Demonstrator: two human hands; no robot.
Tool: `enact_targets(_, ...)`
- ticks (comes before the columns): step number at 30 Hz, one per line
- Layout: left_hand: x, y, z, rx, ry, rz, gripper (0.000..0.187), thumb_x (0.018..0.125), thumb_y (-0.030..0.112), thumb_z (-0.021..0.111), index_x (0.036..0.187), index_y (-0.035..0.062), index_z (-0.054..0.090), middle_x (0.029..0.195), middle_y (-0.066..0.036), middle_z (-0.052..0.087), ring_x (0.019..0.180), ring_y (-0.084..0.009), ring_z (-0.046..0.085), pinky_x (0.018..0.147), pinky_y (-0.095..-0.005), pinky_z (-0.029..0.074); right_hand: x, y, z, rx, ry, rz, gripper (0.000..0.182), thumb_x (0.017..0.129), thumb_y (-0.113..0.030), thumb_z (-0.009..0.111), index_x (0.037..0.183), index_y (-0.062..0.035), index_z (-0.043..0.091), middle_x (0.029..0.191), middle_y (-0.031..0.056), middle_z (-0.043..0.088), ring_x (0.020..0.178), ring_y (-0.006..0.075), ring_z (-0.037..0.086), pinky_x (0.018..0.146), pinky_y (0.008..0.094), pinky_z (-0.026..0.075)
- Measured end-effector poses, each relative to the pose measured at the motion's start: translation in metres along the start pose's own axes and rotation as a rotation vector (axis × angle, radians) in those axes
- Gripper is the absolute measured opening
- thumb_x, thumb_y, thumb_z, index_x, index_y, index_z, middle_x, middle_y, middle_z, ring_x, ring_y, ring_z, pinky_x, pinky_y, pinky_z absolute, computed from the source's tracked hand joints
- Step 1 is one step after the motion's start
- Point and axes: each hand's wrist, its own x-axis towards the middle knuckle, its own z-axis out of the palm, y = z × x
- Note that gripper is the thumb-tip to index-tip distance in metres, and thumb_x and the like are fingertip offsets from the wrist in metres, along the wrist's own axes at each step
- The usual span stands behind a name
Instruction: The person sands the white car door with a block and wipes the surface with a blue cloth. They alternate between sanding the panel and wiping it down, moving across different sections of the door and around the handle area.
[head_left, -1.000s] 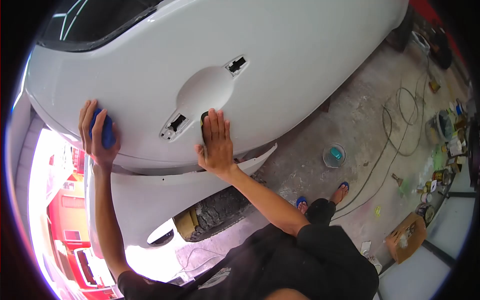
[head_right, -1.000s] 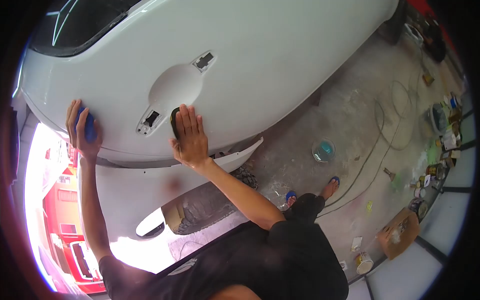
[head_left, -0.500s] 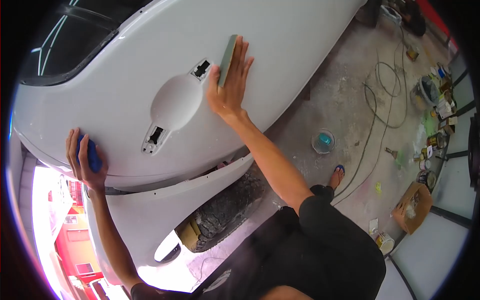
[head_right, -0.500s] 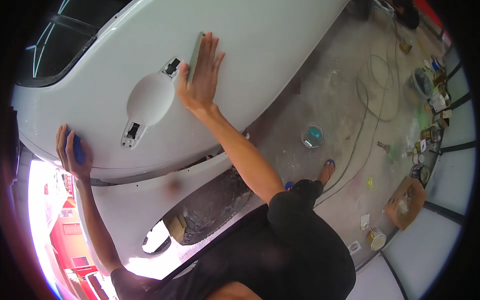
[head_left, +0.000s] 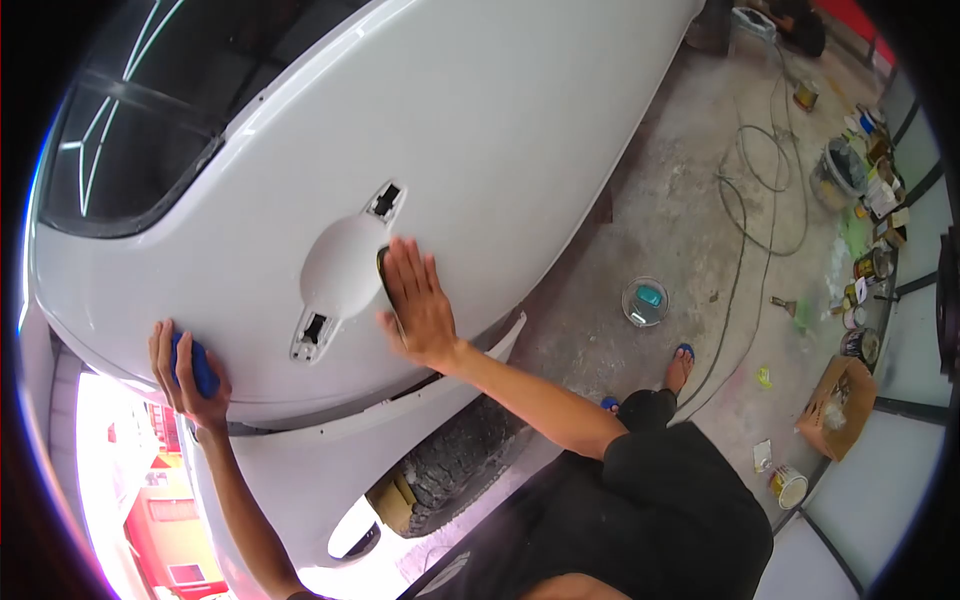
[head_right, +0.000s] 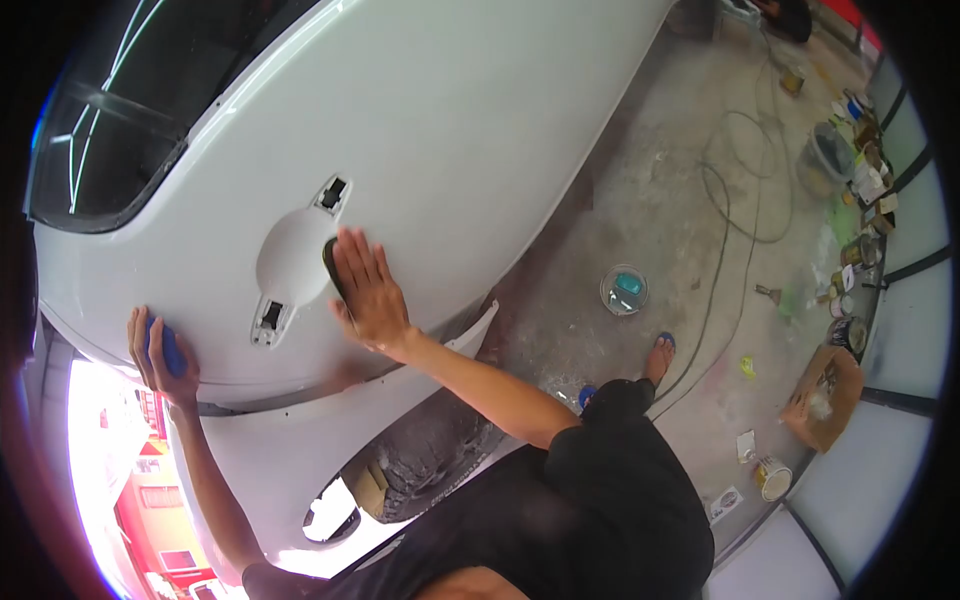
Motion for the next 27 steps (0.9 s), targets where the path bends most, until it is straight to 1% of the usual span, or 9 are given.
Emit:
enact_targets(2,-0.001,-0.001,0.0,-0.013,0.013,0.0,0.035,0.095,-0.002,0.065,0.13,-0.0011,0.067,0.14,-0.026,0.067,0.134,-0.0479,0.062,0.114,-0.0601,0.051,0.003,0.02,-0.001,-0.081,-0.026,-0.081,0.08,0.113,-0.047,0.035,0.169,0.0078,0.019,0.179,0.0265,0.013,0.166,0.0443,0.01,0.133,0.0607,0.007)
enact_targets(6,-0.001,0.0,0.003,-0.011,0.006,-0.032,0.033,0.097,0.002,0.065,0.129,0.0013,0.068,0.14,-0.025,0.067,0.135,-0.0475,0.062,0.115,-0.0634,0.049,0.158,0.056,-0.065,0.01,0.295,0.049,0.078,0.113,-0.043,0.038,0.169,0.0063,0.016,0.178,0.0257,0.016,0.165,0.0459,0.014,0.132,0.0629,0.008)
enact_targets(9,-0.001,0.001,-0.001,-0.001,-0.014,-0.026,0.032,0.097,0.002,0.064,0.129,0.0,0.068,0.14,-0.026,0.067,0.134,-0.0486,0.062,0.115,-0.0637,0.049,0.091,0.041,-0.027,0.003,0.267,-0.027,0.077,0.113,-0.043,0.036,0.169,0.0067,0.017,0.178,0.0254,0.016,0.165,0.0445,0.015,0.133,0.0606,0.007)
enact_targets(11,0.002,0.0,0.0,0.002,-0.008,-0.02,0.031,0.097,0.002,0.064,0.128,-0.0007,0.067,0.14,-0.026,0.066,0.134,-0.0494,0.062,0.114,-0.0637,0.05,-0.003,0.026,-0.001,-0.05,-0.003,-0.115,0.077,0.114,-0.042,0.037,0.171,0.0035,0.012,0.18,0.0224,0.013,0.167,0.0401,0.012,0.134,0.0569,0.007)
enact_targets(17,-0.003,-0.001,0.002,0.0,-0.004,-0.019,0.035,0.096,-0.003,0.062,0.131,-0.0022,0.065,0.141,-0.027,0.065,0.135,-0.0508,0.06,0.113,-0.0623,0.05,0.208,0.113,-0.104,-0.064,0.322,0.053,0.076,0.115,-0.04,0.036,0.17,0.0057,0.012,0.178,0.0257,0.015,0.165,0.0415,0.014,0.135,0.0554,0.007)
enact_targets(19,-0.002,0.002,0.0,-0.002,-0.018,-0.038,0.035,0.096,-0.002,0.062,0.131,-0.002,0.065,0.141,-0.027,0.065,0.134,-0.051,0.061,0.113,-0.0624,0.051,0.22,0.113,-0.105,-0.073,0.348,0.147,0.075,0.115,-0.039,0.037,0.17,0.0066,0.013,0.178,0.0276,0.014,0.165,0.0419,0.014,0.135,0.0555,0.007)
enact_targets(21,0.002,0.003,-0.002,0.013,-0.032,-0.045,0.035,0.096,-0.002,0.062,0.131,-0.0018,0.066,0.14,-0.026,0.065,0.133,-0.0507,0.061,0.113,-0.062,0.051,0.148,0.088,-0.058,-0.058,0.33,0.066,0.077,0.114,-0.04,0.038,0.17,0.0068,0.013,0.178,0.0283,0.013,0.166,0.0425,0.013,0.134,0.0565,0.009)
enact_targets(23,0.004,0.002,-0.003,0.046,-0.043,-0.04,0.034,0.096,-0.001,0.062,0.13,-0.0017,0.066,0.139,-0.026,0.066,0.132,-0.0498,0.063,0.112,-0.0613,0.051,0.09,0.042,-0.046,-0.07,-0.001,-0.129,0.079,0.112,-0.039,0.041,0.17,0.0058,0.012,0.178,0.0273,0.013,0.166,0.0431,0.012,0.134,0.0583,0.011)
enact_targets(27,0.009,0.006,0.004,0.128,-0.071,-0.173,0.034,0.097,0.001,0.065,0.131,-0.0006,0.068,0.138,-0.024,0.066,0.132,-0.0458,0.062,0.111,-0.056,0.051,0.22,0.121,-0.103,-0.114,0.182,-0.093,0.079,0.112,-0.039,0.04,0.171,0.0047,0.01,0.18,0.024,0.01,0.167,0.04,0.008,0.135,0.0563,0.005)
